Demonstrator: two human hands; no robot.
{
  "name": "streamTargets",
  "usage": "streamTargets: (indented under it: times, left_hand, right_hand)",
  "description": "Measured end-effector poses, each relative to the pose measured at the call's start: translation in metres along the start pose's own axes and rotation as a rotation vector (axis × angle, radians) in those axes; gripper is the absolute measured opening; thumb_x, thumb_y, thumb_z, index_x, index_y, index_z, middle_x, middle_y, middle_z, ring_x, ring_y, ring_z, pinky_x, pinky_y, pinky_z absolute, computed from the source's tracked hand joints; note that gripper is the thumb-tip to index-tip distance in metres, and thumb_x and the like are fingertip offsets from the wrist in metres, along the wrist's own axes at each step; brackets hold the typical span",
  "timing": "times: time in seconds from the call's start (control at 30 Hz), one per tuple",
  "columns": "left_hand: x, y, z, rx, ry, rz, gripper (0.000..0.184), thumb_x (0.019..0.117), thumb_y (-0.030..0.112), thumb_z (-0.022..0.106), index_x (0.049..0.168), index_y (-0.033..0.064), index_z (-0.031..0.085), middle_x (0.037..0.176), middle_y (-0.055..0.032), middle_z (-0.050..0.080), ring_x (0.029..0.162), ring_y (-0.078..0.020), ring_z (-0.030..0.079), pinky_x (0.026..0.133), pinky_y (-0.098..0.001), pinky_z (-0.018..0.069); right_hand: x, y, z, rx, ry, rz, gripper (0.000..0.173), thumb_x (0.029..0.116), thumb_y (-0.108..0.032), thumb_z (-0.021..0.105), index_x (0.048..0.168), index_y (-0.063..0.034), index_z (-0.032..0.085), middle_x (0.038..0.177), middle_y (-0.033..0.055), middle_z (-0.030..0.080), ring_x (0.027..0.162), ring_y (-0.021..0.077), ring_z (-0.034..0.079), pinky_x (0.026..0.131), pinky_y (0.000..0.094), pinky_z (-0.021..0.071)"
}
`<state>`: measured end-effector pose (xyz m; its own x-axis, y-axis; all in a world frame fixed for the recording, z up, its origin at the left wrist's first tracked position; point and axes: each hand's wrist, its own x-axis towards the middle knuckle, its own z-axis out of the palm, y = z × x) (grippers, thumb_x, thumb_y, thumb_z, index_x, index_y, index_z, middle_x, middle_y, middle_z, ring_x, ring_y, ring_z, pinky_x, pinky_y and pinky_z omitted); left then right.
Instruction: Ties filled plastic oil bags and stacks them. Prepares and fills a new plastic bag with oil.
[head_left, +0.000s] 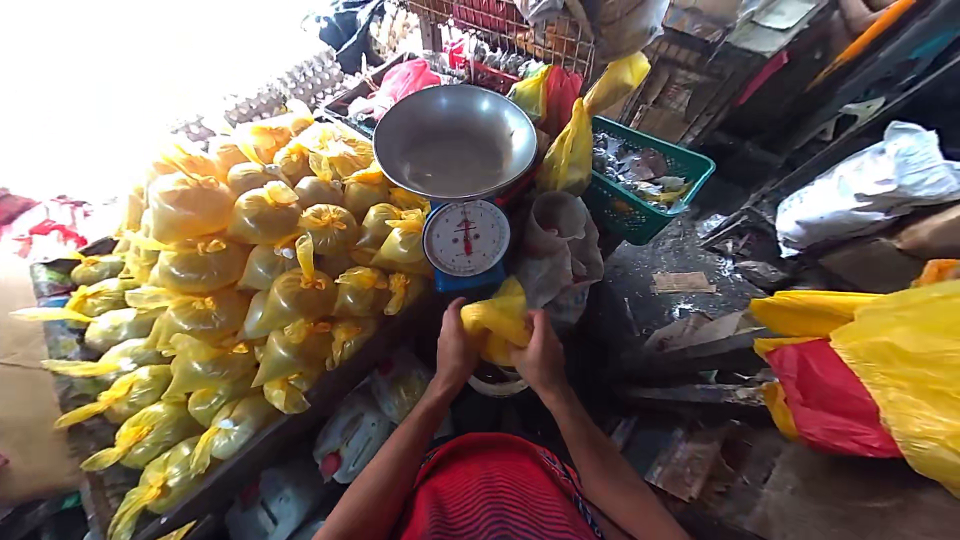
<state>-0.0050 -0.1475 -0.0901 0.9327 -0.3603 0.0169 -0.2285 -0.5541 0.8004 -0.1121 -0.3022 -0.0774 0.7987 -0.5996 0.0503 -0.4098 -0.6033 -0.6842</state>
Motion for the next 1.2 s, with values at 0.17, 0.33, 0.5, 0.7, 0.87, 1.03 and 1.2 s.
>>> streamTargets:
  times: [0.17, 0.33, 0.5, 0.7, 0.87, 1.03, 1.2]
  left_hand:
    - [-0.001, -0.038, -0.014, 0.134, -0.074, -0.140, 0.068, 0.0816, 0.010, 0.071, 0.146, 0.0122, 0.049, 0.115, -0.0140, 0.065, 0.100, -0.0289, 0.066, 0.085, -0.0505, 0.0578]
    - [-0.019, -0.058, -0.012, 0.216, -0.174, -0.237, 0.052, 0.0821, 0.008, 0.070, 0.133, 0.0164, 0.063, 0.117, -0.0124, 0.070, 0.104, -0.0305, 0.069, 0.089, -0.0560, 0.0569]
    - [-0.034, -0.033, -0.003, 0.400, -0.285, -0.108, 0.063, 0.0875, 0.018, 0.070, 0.147, 0.0341, 0.055, 0.128, -0.0094, 0.067, 0.104, -0.0293, 0.070, 0.084, -0.0543, 0.0593]
    - [-0.031, -0.055, 0.001, -0.352, -0.082, -0.372, 0.026, 0.0907, 0.012, 0.068, 0.116, 0.0111, 0.074, 0.103, -0.0054, 0.075, 0.093, -0.0152, 0.072, 0.084, -0.0420, 0.0610]
    - [-0.054, -0.062, -0.008, -0.412, -0.055, -0.430, 0.039, 0.0843, 0.007, 0.070, 0.123, 0.0088, 0.070, 0.110, -0.0072, 0.074, 0.099, -0.0176, 0.072, 0.087, -0.0422, 0.0611]
    - [-0.093, -0.053, -0.015, -0.422, -0.229, -0.452, 0.067, 0.0810, 0.018, 0.085, 0.143, 0.0197, 0.060, 0.134, -0.0019, 0.067, 0.119, -0.0164, 0.066, 0.102, -0.0424, 0.0574]
    - [-0.130, -0.062, 0.001, -0.410, 0.125, -0.438, 0.025, 0.0892, 0.005, 0.074, 0.114, 0.0064, 0.077, 0.109, -0.0045, 0.077, 0.102, -0.0126, 0.073, 0.094, -0.0343, 0.0602]
  right_hand:
    - [-0.013, 0.013, 0.012, 0.011, -0.045, 0.097, 0.059, 0.0762, -0.011, 0.074, 0.131, -0.0028, 0.055, 0.106, 0.0151, 0.070, 0.093, 0.0315, 0.071, 0.080, 0.0540, 0.0596]
    - [-0.011, 0.015, 0.014, 0.033, -0.064, 0.162, 0.053, 0.0799, -0.012, 0.072, 0.130, -0.0029, 0.055, 0.097, 0.0132, 0.069, 0.085, 0.0294, 0.070, 0.074, 0.0519, 0.0599]
    - [-0.016, 0.002, 0.027, 0.061, -0.132, 0.095, 0.068, 0.0746, -0.021, 0.082, 0.132, -0.0035, 0.050, 0.113, 0.0150, 0.066, 0.095, 0.0286, 0.069, 0.079, 0.0488, 0.0604]
    - [-0.027, -0.002, 0.038, 0.245, -0.471, 0.097, 0.095, 0.0675, 0.000, 0.077, 0.151, -0.0122, 0.034, 0.137, 0.0169, 0.055, 0.104, 0.0283, 0.069, 0.077, 0.0478, 0.0630]
    - [-0.003, 0.057, 0.046, 0.902, -0.648, 0.589, 0.080, 0.0924, -0.025, 0.071, 0.158, -0.0234, 0.025, 0.117, 0.0169, 0.066, 0.076, 0.0341, 0.069, 0.055, 0.0536, 0.0594]
    - [0.027, 0.232, 0.129, 0.193, -0.536, 0.780, 0.082, 0.0909, -0.023, 0.076, 0.156, -0.0045, 0.029, 0.131, 0.0332, 0.058, 0.100, 0.0479, 0.069, 0.076, 0.0644, 0.0603]
    - [0.012, 0.322, 0.201, -0.420, -0.787, 0.481, 0.062, 0.1004, -0.039, 0.061, 0.147, 0.0004, 0.050, 0.145, 0.0302, 0.054, 0.132, 0.0477, 0.054, 0.104, 0.0657, 0.0459]
